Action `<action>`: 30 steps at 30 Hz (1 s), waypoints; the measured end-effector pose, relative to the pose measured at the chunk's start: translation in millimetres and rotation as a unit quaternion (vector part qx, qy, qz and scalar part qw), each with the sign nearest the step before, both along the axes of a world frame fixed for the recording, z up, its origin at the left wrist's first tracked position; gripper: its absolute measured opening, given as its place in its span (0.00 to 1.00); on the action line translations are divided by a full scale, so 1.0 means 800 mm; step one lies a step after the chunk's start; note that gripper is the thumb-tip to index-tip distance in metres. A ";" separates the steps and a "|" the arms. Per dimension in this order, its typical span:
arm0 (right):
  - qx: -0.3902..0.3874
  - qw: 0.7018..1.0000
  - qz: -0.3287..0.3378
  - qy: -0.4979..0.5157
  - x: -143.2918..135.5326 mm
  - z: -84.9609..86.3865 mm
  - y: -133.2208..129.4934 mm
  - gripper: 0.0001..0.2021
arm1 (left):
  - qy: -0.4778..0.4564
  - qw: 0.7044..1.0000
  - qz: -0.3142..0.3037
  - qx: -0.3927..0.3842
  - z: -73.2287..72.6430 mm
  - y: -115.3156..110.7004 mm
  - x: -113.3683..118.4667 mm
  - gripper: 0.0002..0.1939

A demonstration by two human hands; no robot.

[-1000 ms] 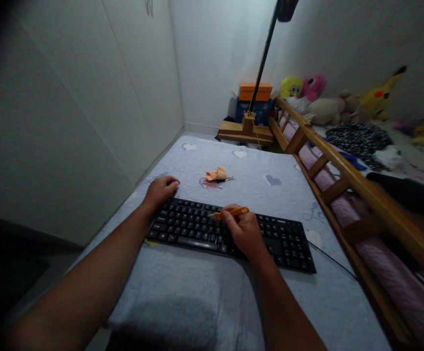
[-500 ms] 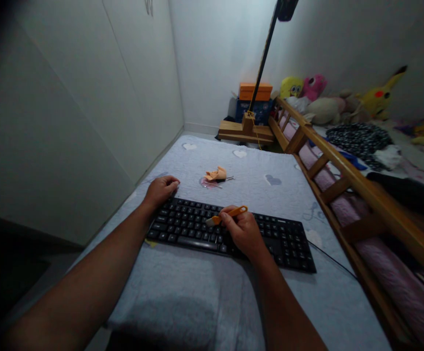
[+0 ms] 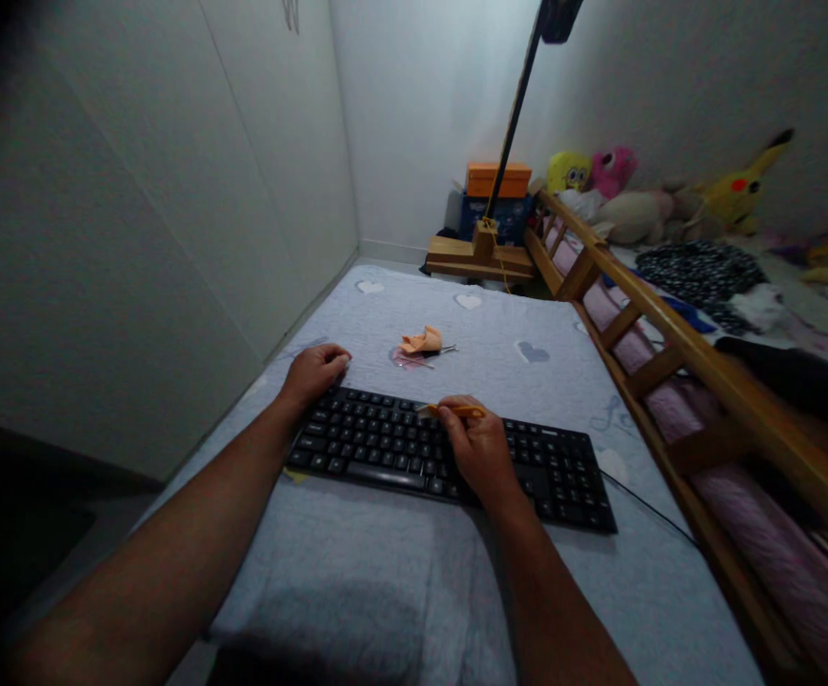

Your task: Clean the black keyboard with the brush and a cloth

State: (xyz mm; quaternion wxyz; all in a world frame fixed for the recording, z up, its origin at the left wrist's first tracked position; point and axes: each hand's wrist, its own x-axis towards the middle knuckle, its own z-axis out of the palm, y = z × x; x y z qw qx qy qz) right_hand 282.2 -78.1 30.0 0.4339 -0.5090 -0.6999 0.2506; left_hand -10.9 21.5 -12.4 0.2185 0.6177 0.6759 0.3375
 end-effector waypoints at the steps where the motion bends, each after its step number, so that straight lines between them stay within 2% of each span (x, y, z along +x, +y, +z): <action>1: 0.003 1.000 -0.005 -0.001 0.001 -0.001 0.001 0.11 | 0.000 1.000 0.001 -0.002 0.000 0.000 0.000 0.17; 10: 0.021 0.998 -0.057 0.009 0.003 0.001 0.002 0.11 | -0.001 1.000 0.001 -0.001 -0.001 0.001 -0.001 0.17; 21: 0.024 0.997 -0.071 0.019 0.004 0.000 0.001 0.11 | 0.006 1.000 0.001 -0.007 0.001 0.000 -0.001 0.17; 30: -0.056 0.996 0.050 0.051 0.000 0.006 -0.004 0.11 | 0.006 1.000 0.000 0.004 -0.005 0.003 -0.003 0.18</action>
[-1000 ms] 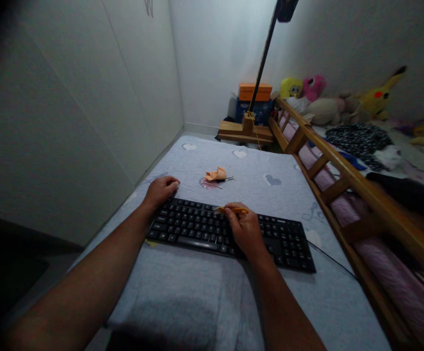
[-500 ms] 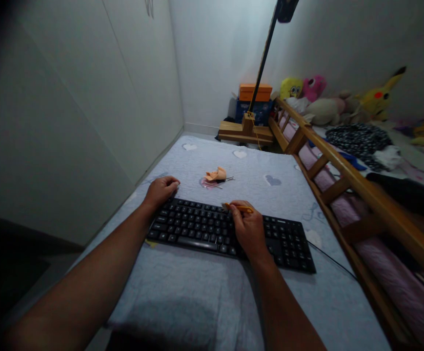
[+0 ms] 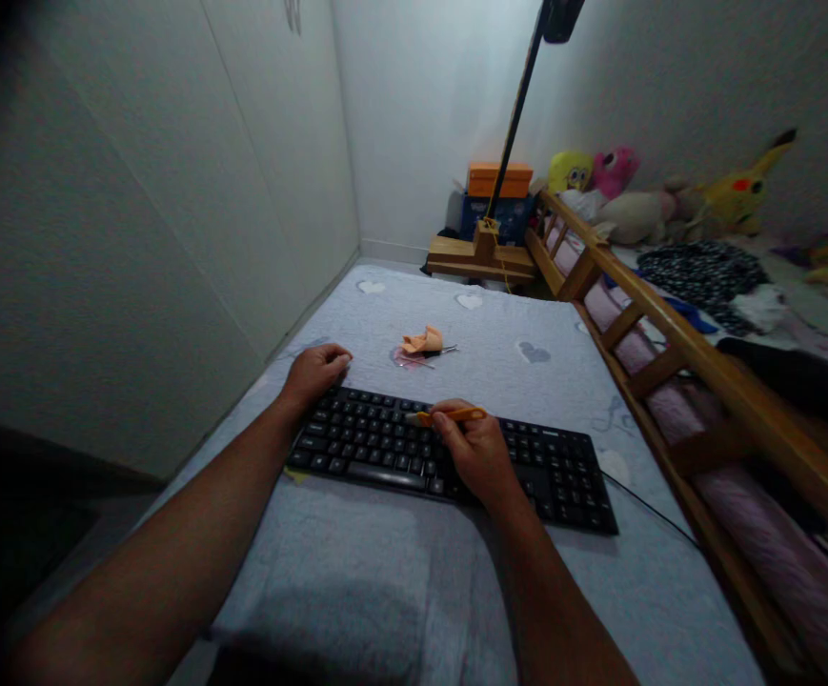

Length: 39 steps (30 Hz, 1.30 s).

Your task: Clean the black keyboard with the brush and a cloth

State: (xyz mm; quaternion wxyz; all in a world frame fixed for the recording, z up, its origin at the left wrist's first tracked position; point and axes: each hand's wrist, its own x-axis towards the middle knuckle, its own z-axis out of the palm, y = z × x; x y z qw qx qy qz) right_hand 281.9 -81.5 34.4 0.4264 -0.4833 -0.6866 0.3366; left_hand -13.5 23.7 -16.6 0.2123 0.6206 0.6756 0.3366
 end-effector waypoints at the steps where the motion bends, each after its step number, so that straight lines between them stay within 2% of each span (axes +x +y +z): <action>1: -0.009 1.000 0.007 0.007 0.000 -0.001 0.000 0.11 | 0.000 1.000 -0.001 0.001 0.000 0.000 0.000 0.18; 5: -0.048 0.998 0.041 0.027 0.002 -0.004 -0.001 0.11 | 0.004 1.000 -0.001 -0.002 0.001 -0.001 0.002 0.18; 9: -0.044 0.997 0.059 0.002 0.000 -0.003 -0.002 0.11 | 0.000 1.000 -0.002 0.001 0.003 -0.002 0.003 0.18; 17: 0.038 0.997 -0.050 -0.034 0.002 -0.004 0.004 0.11 | 0.003 1.000 -0.001 -0.002 0.006 -0.003 0.003 0.18; 28: 0.086 0.987 -0.133 -0.017 0.003 -0.005 0.007 0.11 | -0.004 1.000 -0.004 0.007 -0.001 0.001 0.000 0.18; 31: 0.054 0.993 -0.103 -0.002 0.004 -0.001 0.005 0.11 | -0.008 1.000 -0.010 0.010 -0.002 0.002 0.000 0.18; 34: -0.003 0.999 -0.038 0.024 0.004 0.000 0.001 0.12 | -0.011 1.000 -0.007 0.004 -0.001 0.001 0.000 0.17; 39: -0.092 0.992 0.045 0.080 0.001 0.003 -0.003 0.11 | -0.008 1.000 -0.003 0.004 0.001 0.000 0.001 0.17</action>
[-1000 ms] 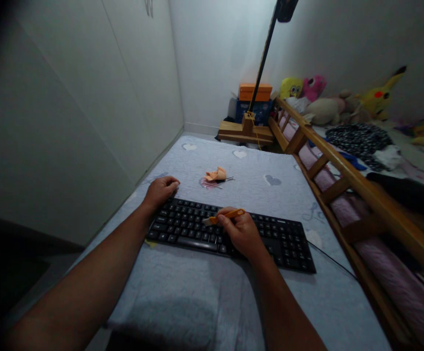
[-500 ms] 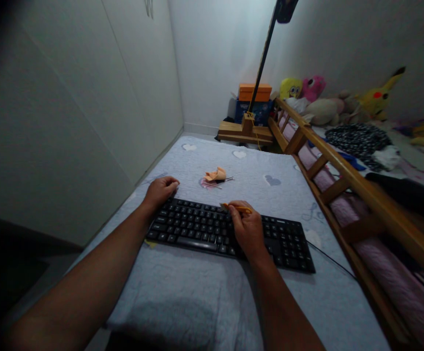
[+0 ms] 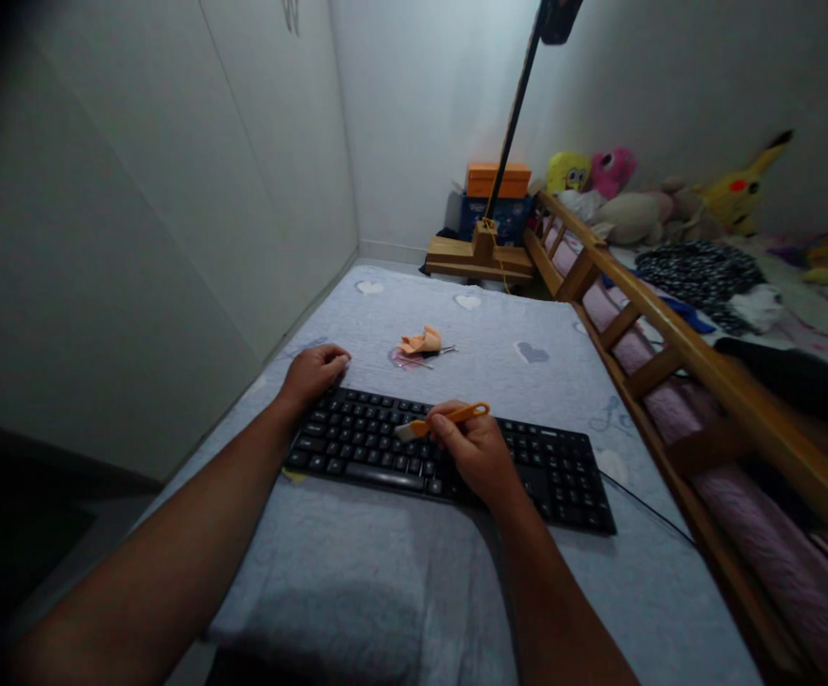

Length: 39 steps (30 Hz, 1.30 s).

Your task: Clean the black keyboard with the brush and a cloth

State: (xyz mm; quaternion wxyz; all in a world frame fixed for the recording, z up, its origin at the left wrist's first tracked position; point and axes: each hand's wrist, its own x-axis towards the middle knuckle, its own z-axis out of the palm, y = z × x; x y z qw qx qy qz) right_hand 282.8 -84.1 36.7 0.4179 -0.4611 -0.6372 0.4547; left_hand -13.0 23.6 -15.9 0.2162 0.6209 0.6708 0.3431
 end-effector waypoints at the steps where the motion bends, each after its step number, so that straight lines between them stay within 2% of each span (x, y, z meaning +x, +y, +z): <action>1: -0.010 1.000 0.012 0.003 -0.001 0.001 0.000 0.11 | 0.003 1.000 -0.001 0.001 0.000 0.000 0.000 0.17; 5: -0.019 0.998 0.048 -0.021 -0.004 0.003 -0.002 0.12 | 0.008 1.000 -0.001 -0.007 0.001 0.000 0.000 0.17; 8: 0.007 0.997 0.044 -0.057 -0.005 0.001 -0.001 0.12 | 0.009 1.000 0.000 -0.007 0.003 0.000 0.001 0.17; 16: 0.102 0.988 -0.061 -0.103 -0.005 -0.007 0.004 0.11 | 0.003 1.000 0.001 -0.005 0.001 -0.001 0.001 0.17; 21: 0.137 0.980 -0.097 -0.109 -0.005 -0.008 0.006 0.10 | 0.007 1.000 0.001 -0.006 0.002 -0.001 0.001 0.17; 31: 0.147 0.971 -0.165 -0.096 0.001 -0.013 0.009 0.11 | 0.007 1.000 0.003 -0.008 0.003 -0.002 0.001 0.17; 36: 0.153 0.969 -0.169 -0.092 0.001 -0.008 0.007 0.11 | 0.007 1.000 0.003 -0.010 0.004 -0.002 0.002 0.17; 39: 0.133 0.978 -0.139 -0.083 0.001 -0.005 0.005 0.11 | 0.012 1.000 0.004 -0.010 0.005 -0.003 0.002 0.17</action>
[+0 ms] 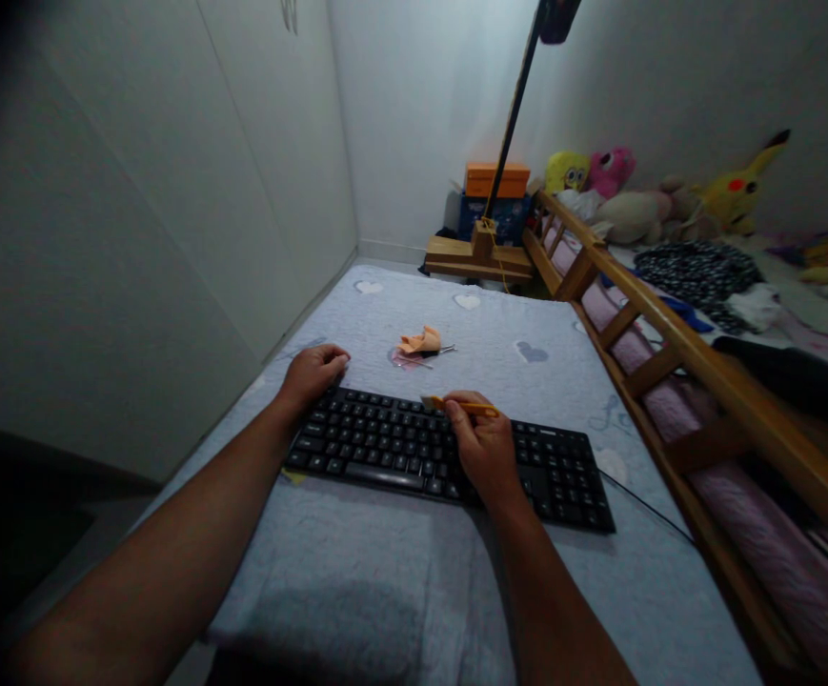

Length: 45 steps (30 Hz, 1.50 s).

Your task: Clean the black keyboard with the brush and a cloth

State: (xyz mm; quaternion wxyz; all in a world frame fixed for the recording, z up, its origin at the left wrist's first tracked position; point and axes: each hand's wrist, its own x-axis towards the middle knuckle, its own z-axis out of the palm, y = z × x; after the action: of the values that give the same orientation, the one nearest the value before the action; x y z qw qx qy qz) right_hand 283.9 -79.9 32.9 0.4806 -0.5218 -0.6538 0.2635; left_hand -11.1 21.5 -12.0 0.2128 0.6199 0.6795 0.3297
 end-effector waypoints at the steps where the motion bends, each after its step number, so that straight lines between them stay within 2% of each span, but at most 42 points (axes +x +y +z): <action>1: -0.019 1.000 0.020 0.006 0.000 0.001 -0.001 0.11 | 0.002 1.000 0.000 0.000 0.000 0.000 0.000 0.17; 6: -0.115 0.983 0.136 0.046 -0.002 0.000 -0.004 0.12 | 0.006 1.000 0.001 -0.001 0.001 0.000 0.000 0.16; 10: -0.137 0.976 0.163 0.047 -0.006 -0.001 -0.006 0.12 | -0.007 1.000 -0.005 0.005 0.001 -0.001 0.000 0.17; 20: -0.049 0.994 0.095 -0.003 -0.005 -0.004 0.000 0.10 | -0.007 1.000 -0.003 0.001 0.000 0.001 0.000 0.17; 33: -0.005 1.000 -0.001 -0.006 -0.003 -0.002 0.001 0.11 | -0.002 1.000 -0.005 0.006 -0.002 0.001 -0.001 0.17; 45: -0.008 1.000 0.009 -0.012 -0.002 -0.002 0.002 0.12 | -0.009 1.000 -0.008 0.006 -0.004 0.002 -0.002 0.18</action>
State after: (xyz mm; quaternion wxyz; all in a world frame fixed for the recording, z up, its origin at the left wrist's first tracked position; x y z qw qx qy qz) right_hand 282.0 -78.5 31.0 0.4664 -0.5230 -0.6616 0.2668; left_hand -12.6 23.1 -15.2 0.2179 0.6236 0.6708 0.3371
